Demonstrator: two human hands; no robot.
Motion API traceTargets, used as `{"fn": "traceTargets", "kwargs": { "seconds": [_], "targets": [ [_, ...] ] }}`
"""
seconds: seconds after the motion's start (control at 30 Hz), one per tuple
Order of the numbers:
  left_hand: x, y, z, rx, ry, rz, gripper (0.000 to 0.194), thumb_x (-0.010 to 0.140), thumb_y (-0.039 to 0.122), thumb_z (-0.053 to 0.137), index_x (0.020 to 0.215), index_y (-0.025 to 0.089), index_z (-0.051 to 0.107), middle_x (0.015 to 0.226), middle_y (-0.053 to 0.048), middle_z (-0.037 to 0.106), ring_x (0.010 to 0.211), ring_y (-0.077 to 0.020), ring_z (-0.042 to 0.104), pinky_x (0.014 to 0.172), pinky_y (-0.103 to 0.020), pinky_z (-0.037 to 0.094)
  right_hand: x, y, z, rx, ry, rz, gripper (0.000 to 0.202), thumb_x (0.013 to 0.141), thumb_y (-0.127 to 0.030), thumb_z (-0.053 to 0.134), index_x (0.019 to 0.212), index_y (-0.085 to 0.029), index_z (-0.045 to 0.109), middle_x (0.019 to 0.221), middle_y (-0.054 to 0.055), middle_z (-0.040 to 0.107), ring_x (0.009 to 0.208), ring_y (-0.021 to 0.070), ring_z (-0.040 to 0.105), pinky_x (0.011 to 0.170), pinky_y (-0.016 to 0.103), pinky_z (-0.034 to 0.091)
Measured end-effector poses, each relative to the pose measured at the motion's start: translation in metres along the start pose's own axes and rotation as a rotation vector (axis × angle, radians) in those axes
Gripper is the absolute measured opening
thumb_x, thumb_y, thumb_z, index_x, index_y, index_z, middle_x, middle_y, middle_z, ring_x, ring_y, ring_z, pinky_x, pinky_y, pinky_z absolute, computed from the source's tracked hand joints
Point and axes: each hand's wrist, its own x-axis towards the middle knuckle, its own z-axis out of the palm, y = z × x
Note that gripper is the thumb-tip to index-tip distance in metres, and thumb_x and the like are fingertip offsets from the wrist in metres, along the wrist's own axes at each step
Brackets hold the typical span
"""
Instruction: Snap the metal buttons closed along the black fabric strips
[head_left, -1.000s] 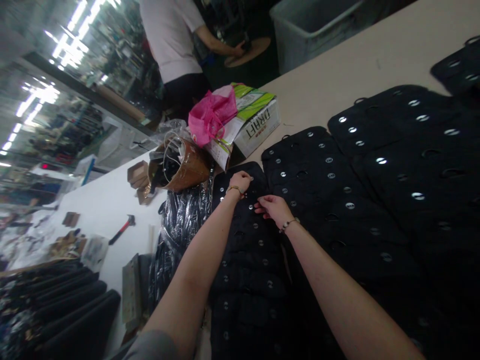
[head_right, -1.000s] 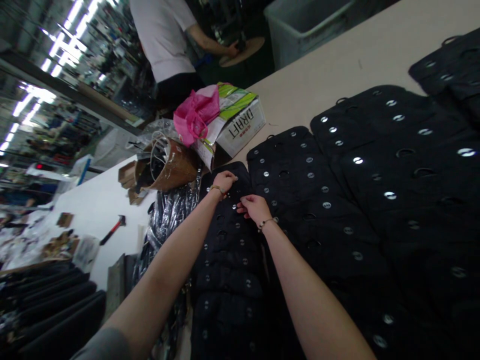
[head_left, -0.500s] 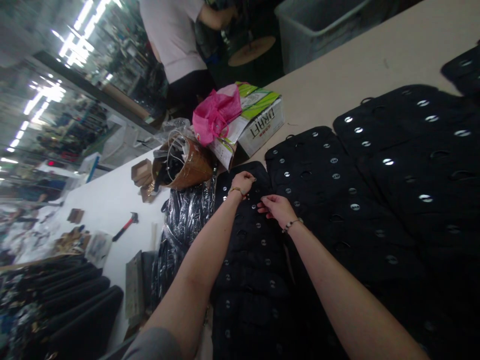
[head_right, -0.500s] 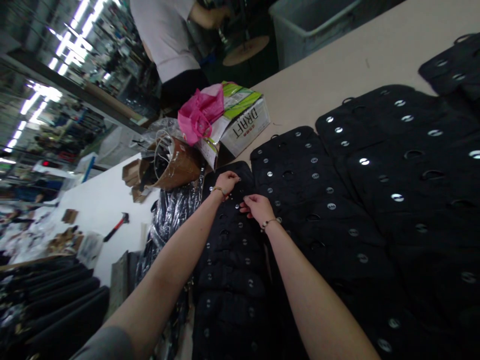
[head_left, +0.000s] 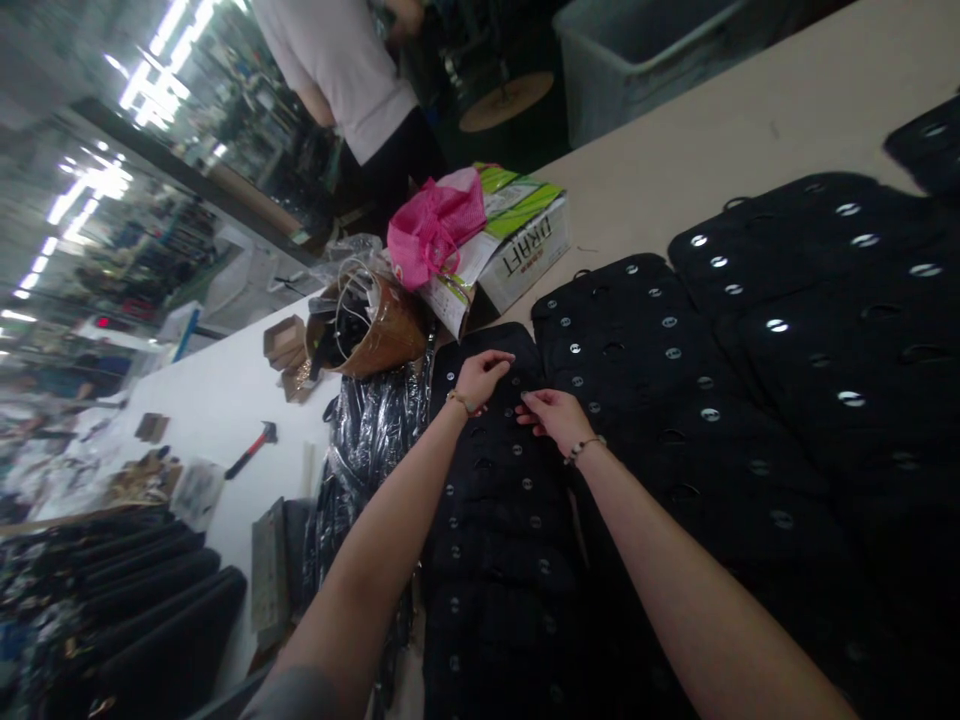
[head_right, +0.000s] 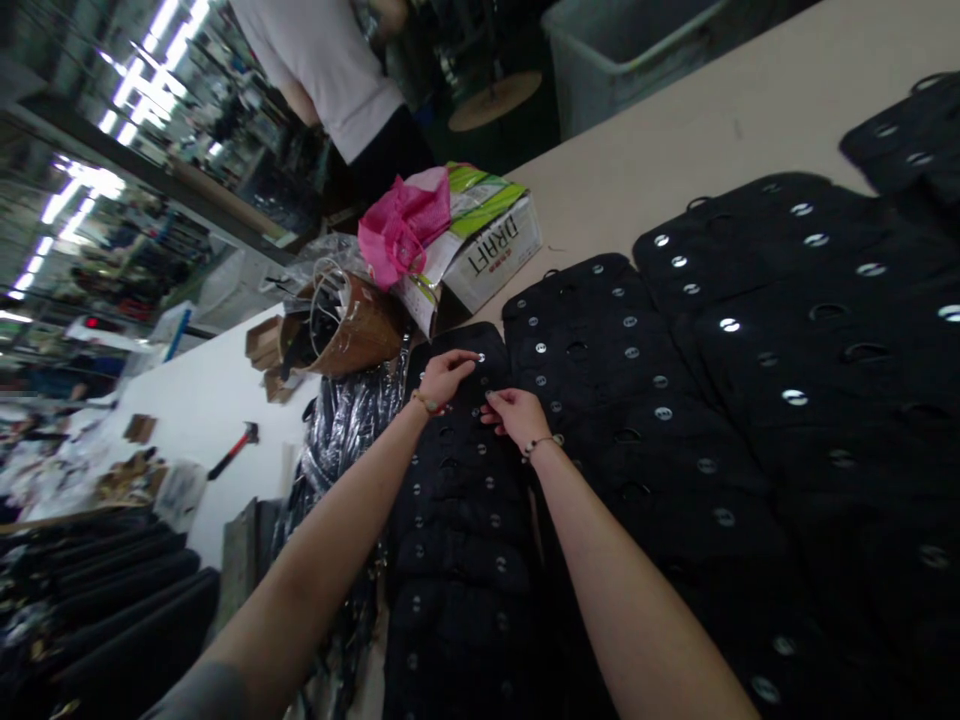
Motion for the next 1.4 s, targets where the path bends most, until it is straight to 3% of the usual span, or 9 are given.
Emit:
{"fn": "traceTargets", "kwargs": {
  "seconds": [0.07,0.13,0.3,0.4,0.53,0.6,0.73,1.17,1.4],
  "targets": [
    [-0.016,-0.005,0.0,-0.013,-0.206,0.066,0.028,0.082,0.027,0.058,0.104,0.017,0.071,0.092,-0.003,0.071,0.083,-0.0139,0.062,0.08,-0.025,0.047,0.0,0.0,0.0,-0.009,-0.004,-0.017,0.012,0.088,-0.021,0.062,0.078,-0.013,0.063,0.077,0.006,0.072,0.056,0.0099,0.067,0.036,0.013,0.041],
    [-0.029,-0.011,0.004,0.001,-0.294,0.091,0.027,0.082,0.027,0.058,0.102,0.016,0.071,0.086,-0.003,0.071,0.078,-0.0134,0.062,0.077,-0.025,0.048,0.0,0.001,0.0,-0.029,-0.004,-0.031,0.013,0.087,-0.021,0.063,0.077,-0.013,0.063,0.077,0.007,0.072,0.056,0.0099,0.067,0.036,0.013,0.042],
    [-0.041,-0.012,0.012,0.052,-0.171,0.179,0.022,0.08,0.024,0.06,0.098,0.02,0.071,0.087,-0.001,0.071,0.076,-0.0116,0.061,0.075,-0.023,0.048,0.0,0.002,0.001,-0.103,0.012,-0.055,0.01,0.083,-0.019,0.066,0.076,-0.013,0.065,0.078,0.007,0.073,0.057,0.0106,0.067,0.036,0.012,0.042],
    [-0.032,-0.015,-0.001,0.14,-0.081,0.155,0.014,0.079,0.025,0.061,0.087,0.021,0.071,0.082,0.0,0.07,0.074,-0.0111,0.06,0.075,-0.022,0.047,0.0,0.002,0.001,-0.103,0.017,-0.061,0.009,0.084,-0.018,0.065,0.076,-0.013,0.064,0.078,0.008,0.073,0.057,0.0111,0.067,0.036,0.012,0.042],
    [-0.001,-0.04,-0.043,0.116,0.336,-0.165,0.016,0.08,0.024,0.058,0.09,0.018,0.068,0.086,-0.002,0.069,0.076,-0.0118,0.059,0.072,-0.022,0.047,-0.002,0.001,0.002,-0.092,0.017,-0.045,0.009,0.085,-0.017,0.063,0.076,-0.013,0.063,0.077,0.007,0.072,0.057,0.0108,0.067,0.036,0.012,0.042],
    [0.016,-0.055,-0.064,0.078,0.431,-0.337,0.018,0.081,0.023,0.055,0.092,0.016,0.067,0.085,-0.003,0.068,0.073,-0.0115,0.058,0.068,-0.022,0.046,-0.002,0.0,0.003,-0.102,0.022,-0.046,0.01,0.085,-0.017,0.063,0.076,-0.013,0.063,0.077,0.007,0.072,0.057,0.0107,0.067,0.036,0.012,0.042],
    [0.035,-0.069,-0.082,0.063,0.363,-0.408,0.011,0.075,0.019,0.059,0.083,0.016,0.067,0.075,0.0,0.066,0.068,-0.0105,0.055,0.066,-0.02,0.044,-0.001,0.001,0.003,-0.118,0.021,-0.055,0.01,0.085,-0.018,0.062,0.076,-0.013,0.062,0.077,0.007,0.072,0.057,0.0112,0.067,0.035,0.013,0.042],
    [0.055,-0.067,-0.065,0.1,0.391,-0.503,0.012,0.072,0.011,0.058,0.08,0.014,0.066,0.093,-0.009,0.07,0.077,-0.0146,0.062,0.068,-0.025,0.045,-0.006,-0.005,0.004,-0.13,0.042,-0.039,0.011,0.084,-0.019,0.065,0.075,-0.014,0.063,0.077,0.008,0.072,0.057,0.0117,0.067,0.036,0.013,0.043],
    [0.048,-0.061,-0.076,0.232,0.433,-0.498,0.013,0.073,0.026,0.067,0.082,0.017,0.067,0.091,-0.008,0.07,0.083,-0.0198,0.064,0.075,-0.03,0.047,-0.007,-0.011,0.005,-0.146,0.065,-0.004,0.008,0.084,-0.017,0.064,0.077,-0.013,0.065,0.078,0.008,0.072,0.058,0.0121,0.067,0.037,0.014,0.043]
  ]
}}
